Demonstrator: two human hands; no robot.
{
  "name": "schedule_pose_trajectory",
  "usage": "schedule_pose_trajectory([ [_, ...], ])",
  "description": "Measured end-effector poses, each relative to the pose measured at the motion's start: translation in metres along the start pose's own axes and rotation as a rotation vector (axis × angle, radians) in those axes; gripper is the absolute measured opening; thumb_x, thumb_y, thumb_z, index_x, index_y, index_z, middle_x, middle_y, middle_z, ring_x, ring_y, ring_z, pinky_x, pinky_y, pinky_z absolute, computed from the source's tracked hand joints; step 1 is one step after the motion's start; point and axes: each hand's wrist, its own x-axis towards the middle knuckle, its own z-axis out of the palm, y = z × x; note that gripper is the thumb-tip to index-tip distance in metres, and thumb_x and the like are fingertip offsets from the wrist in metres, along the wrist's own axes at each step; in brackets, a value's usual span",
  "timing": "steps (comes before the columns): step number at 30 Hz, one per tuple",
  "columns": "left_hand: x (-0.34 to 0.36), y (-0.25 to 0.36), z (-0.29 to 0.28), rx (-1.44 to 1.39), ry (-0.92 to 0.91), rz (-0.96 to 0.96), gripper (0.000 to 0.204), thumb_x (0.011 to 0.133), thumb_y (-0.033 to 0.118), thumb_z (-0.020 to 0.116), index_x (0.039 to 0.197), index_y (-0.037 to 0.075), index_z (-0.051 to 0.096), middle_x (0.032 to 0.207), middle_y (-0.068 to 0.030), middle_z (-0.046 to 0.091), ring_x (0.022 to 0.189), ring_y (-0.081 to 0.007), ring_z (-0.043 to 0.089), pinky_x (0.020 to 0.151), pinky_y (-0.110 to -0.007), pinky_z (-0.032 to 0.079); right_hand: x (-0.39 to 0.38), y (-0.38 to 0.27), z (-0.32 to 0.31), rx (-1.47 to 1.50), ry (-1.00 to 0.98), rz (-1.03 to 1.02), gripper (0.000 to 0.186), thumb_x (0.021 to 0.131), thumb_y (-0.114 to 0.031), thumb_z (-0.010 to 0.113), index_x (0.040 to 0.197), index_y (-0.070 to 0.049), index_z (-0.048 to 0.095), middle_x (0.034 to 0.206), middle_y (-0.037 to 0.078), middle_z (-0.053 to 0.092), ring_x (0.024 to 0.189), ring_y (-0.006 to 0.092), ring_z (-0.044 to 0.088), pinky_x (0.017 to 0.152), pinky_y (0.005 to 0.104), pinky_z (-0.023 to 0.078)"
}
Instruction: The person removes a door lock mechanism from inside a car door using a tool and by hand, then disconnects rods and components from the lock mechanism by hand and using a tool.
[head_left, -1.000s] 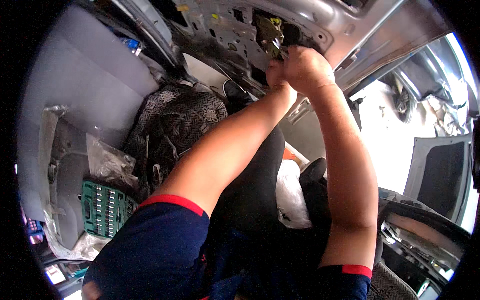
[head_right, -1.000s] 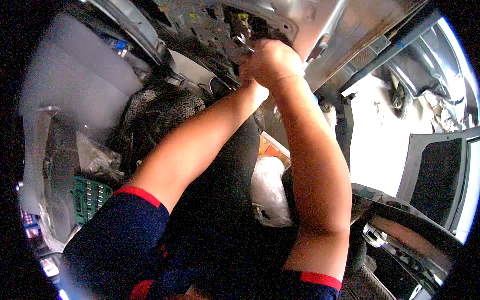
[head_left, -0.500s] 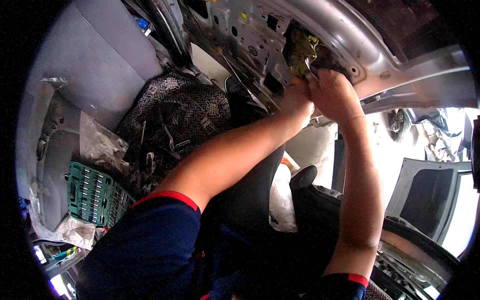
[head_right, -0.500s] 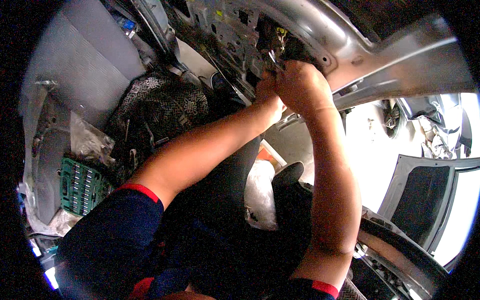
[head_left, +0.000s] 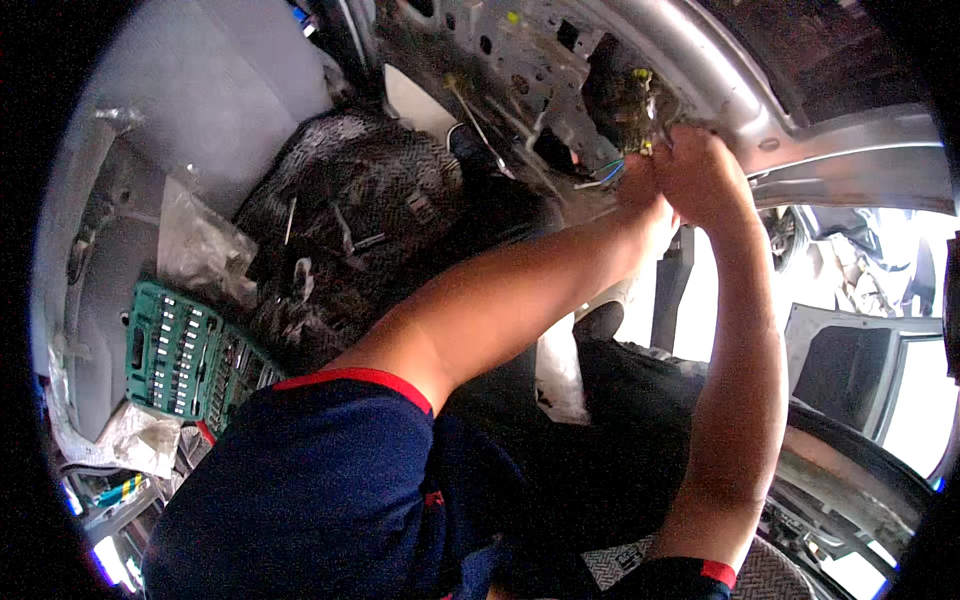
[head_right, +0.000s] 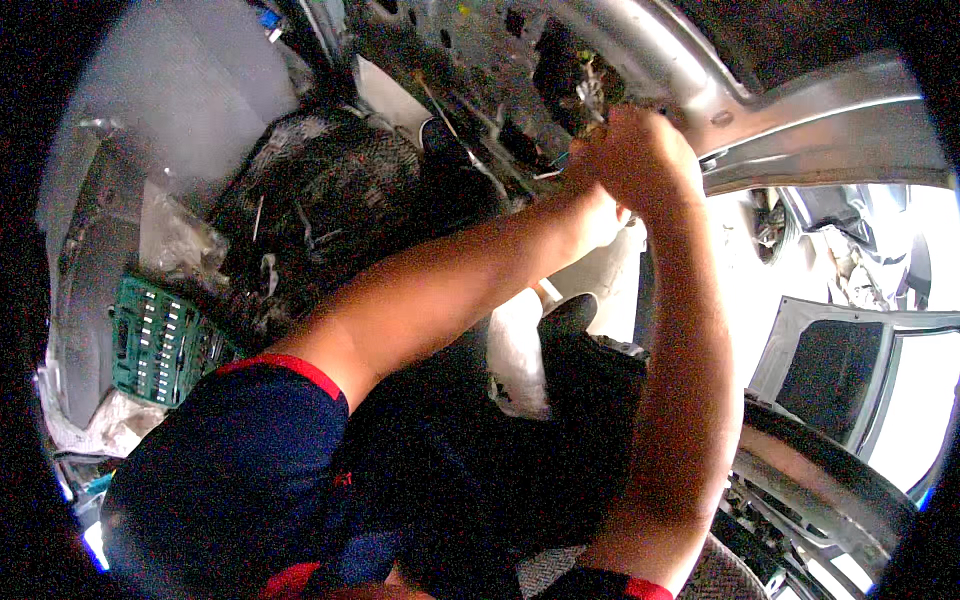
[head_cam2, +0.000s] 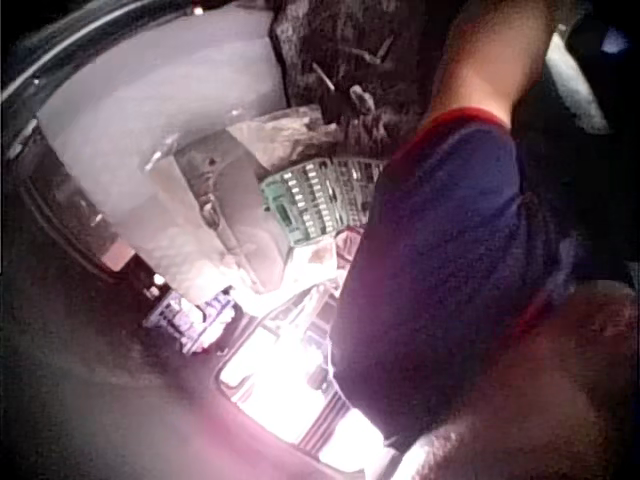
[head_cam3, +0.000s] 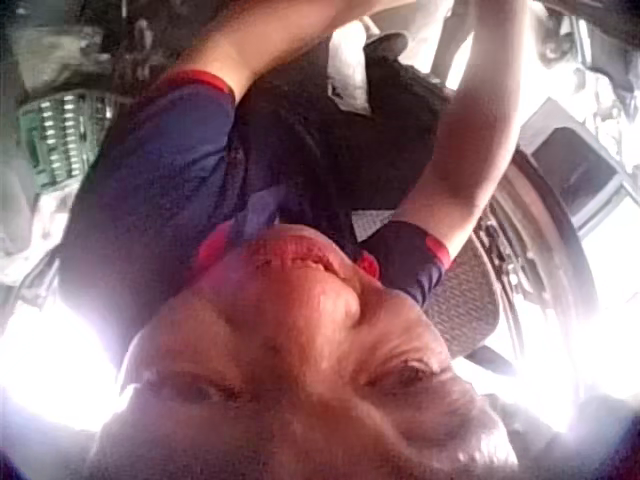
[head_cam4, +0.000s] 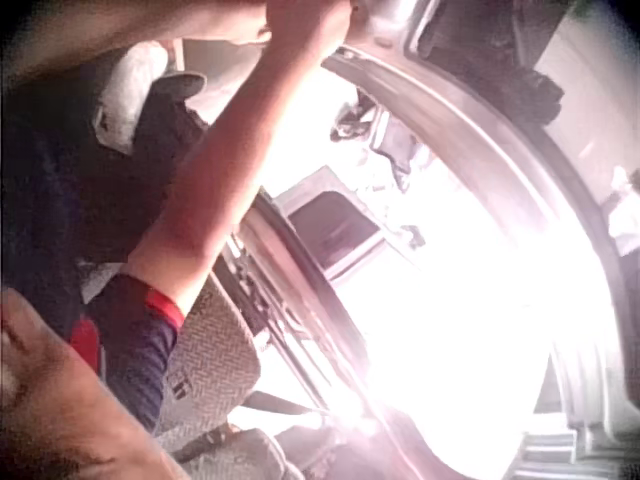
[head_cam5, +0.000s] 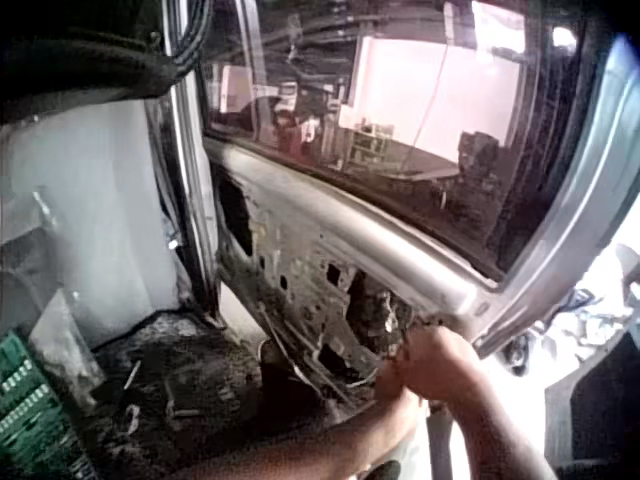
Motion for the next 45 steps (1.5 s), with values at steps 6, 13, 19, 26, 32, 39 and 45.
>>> schedule_pose_trajectory([
  [6,-0.048,0.034,0.004,-0.210,0.037,-0.403,0.034,0.104,0.039,0.038,0.101,0.011,0.059,0.087,-0.0046,0.066,0.069,-0.0133,0.062,0.055,-0.029,0.051,-0.034,0.022,0.033,0.467,0.137,0.030,0.029,0.099,-0.030,0.061,0.102,-0.003,0.070,0.087,0.014,0.070,0.082,0.0233,0.069,0.072,0.0367,0.055],
  [13,-0.067,0.051,0.016,-0.155,-0.278,-0.207,0.060,0.108,0.048,0.020,0.134,0.005,0.052,0.127,-0.0150,0.062,0.114,-0.0277,0.060,0.106,-0.043,0.047,-0.064,0.013,0.124,1.059,0.833,0.223,0.043,0.095,-0.023,0.073,0.129,0.000,0.061,0.107,0.011,0.070,0.083,0.0133,0.065,0.068,0.0260,0.054],
  [19,-0.048,0.061,0.000,-0.195,-0.086,-0.410,0.055,0.103,0.048,0.032,0.122,0.004,0.059,0.113,-0.0174,0.068,0.103,-0.0312,0.066,0.104,-0.049,0.049,-0.056,-0.007,0.124,1.175,0.587,0.422,0.041,0.088,-0.032,0.080,0.112,-0.001,0.067,0.099,0.012,0.074,0.089,0.0169,0.068,0.083,0.0320,0.054],
  [26,-0.056,0.097,-0.029,1.354,-0.199,0.265,0.035,0.094,0.033,0.051,0.115,0.007,0.063,0.104,-0.0166,0.066,0.099,-0.0325,0.064,0.090,-0.045,0.049,-0.053,0.002,0.154,1.673,0.652,0.371,0.025,0.087,-0.009,0.077,0.108,0.001,0.066,0.098,0.005,0.072,0.085,0.0119,0.065,0.079,0.0272,0.052],
  [32,-0.040,0.179,0.017,1.335,-1.027,1.445,0.039,0.086,0.033,0.062,0.115,0.006,0.063,0.109,-0.0166,0.065,0.102,-0.0347,0.064,0.089,-0.045,0.053,-0.054,-0.018,0.125,1.795,0.540,0.463,0.013,0.090,-0.010,0.072,0.098,-0.008,0.062,0.080,-0.003,0.061,0.065,0.0047,0.052,0.057,0.0221,0.042],
  [39,0.014,0.175,0.011,1.540,-1.270,1.307,0.041,0.091,0.043,0.056,0.070,0.007,0.060,0.075,-0.0139,0.066,0.077,-0.0371,0.066,0.072,-0.049,0.050,-0.066,-0.021,0.126,1.997,0.390,0.572,0.014,0.092,-0.012,0.068,0.102,-0.013,0.059,0.076,-0.004,0.057,0.054,0.0056,0.045,0.047,0.0228,0.036],
  [45,0.004,0.168,-0.051,1.260,-0.836,1.257,0.023,0.090,0.024,0.055,0.078,0.006,0.063,0.083,-0.0115,0.068,0.080,-0.0318,0.065,0.082,-0.044,0.048,-0.046,-0.028,0.127,2.451,0.148,0.448,0.066,0.093,-0.071,0.044,0.104,-0.008,0.061,0.079,0.007,0.063,0.060,0.0161,0.053,0.046,0.0262,0.035],
])
